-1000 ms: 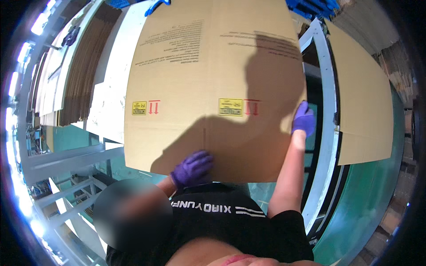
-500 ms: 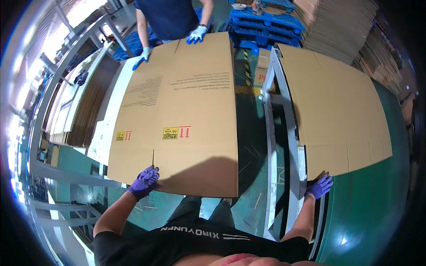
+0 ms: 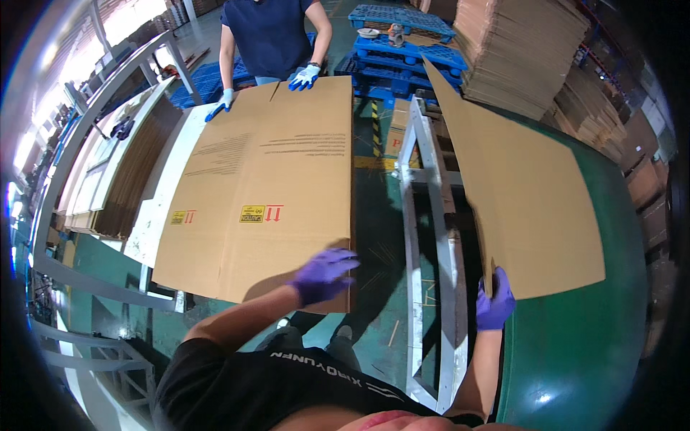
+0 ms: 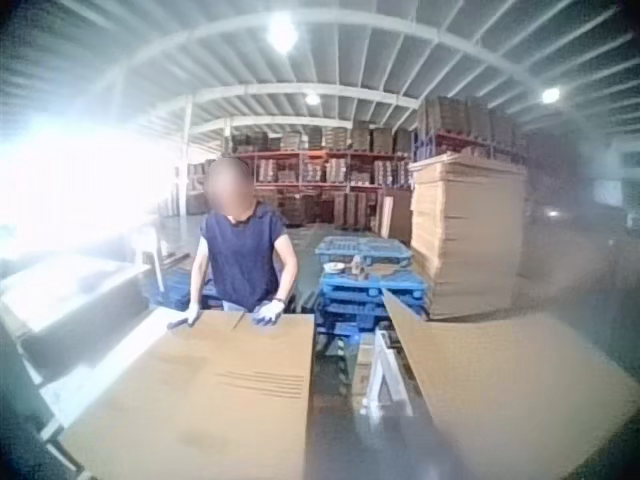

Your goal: The person folds flat cardboard boxes into their three-dimensional shape on a conveyor belt. They repeatedly pick up flat sheets, fold the side flaps, and then fold the top and bottom flaps to form the box structure before placing them on the belt.

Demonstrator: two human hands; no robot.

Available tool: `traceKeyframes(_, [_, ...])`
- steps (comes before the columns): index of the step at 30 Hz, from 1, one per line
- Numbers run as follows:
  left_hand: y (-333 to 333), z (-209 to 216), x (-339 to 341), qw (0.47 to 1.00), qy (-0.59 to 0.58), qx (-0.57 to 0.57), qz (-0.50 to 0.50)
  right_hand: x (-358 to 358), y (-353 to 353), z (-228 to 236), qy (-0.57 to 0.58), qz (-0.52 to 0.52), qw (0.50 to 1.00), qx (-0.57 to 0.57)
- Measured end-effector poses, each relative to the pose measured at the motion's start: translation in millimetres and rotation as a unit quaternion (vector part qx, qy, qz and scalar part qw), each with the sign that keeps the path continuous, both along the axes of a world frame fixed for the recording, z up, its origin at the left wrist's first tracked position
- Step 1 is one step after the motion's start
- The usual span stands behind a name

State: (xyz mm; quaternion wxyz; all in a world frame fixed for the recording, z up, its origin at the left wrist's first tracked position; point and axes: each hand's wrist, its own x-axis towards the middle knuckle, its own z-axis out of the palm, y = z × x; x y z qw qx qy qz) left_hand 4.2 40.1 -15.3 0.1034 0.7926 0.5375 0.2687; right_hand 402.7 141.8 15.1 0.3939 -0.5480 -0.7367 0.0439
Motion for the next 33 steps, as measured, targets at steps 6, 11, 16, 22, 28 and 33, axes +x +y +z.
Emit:
traceKeyframes(6, [40, -47, 165, 0.646, -0.616, -0.433, 0.125, 24, -86, 127, 0.536, -0.086, 0.840, -0.009])
traceKeyframes(11, [41, -68, 199, 0.613, -0.664, -0.425, -0.049, 142, -103, -34, 0.654, -0.119, 0.737, -0.121])
traceKeyframes(16, [22, -8, 155, 0.698, -0.578, -0.424, -0.004, 121, -99, -193, 0.738, -0.051, 0.623, -0.254])
traceKeyframes(22, [8, 6, 56, 0.685, -0.617, -0.378, -0.076, -10, -125, -177, 0.776, 0.019, 0.578, -0.251])
traceKeyframes(28, [-42, 62, -78, 0.641, -0.693, -0.315, -0.097, -101, -145, -76, 0.786, 0.121, 0.547, -0.262])
traceKeyframes(33, [-114, 72, -220, 0.662, -0.691, -0.290, -0.002, -238, -201, -67, 0.774, 0.134, 0.518, -0.339])
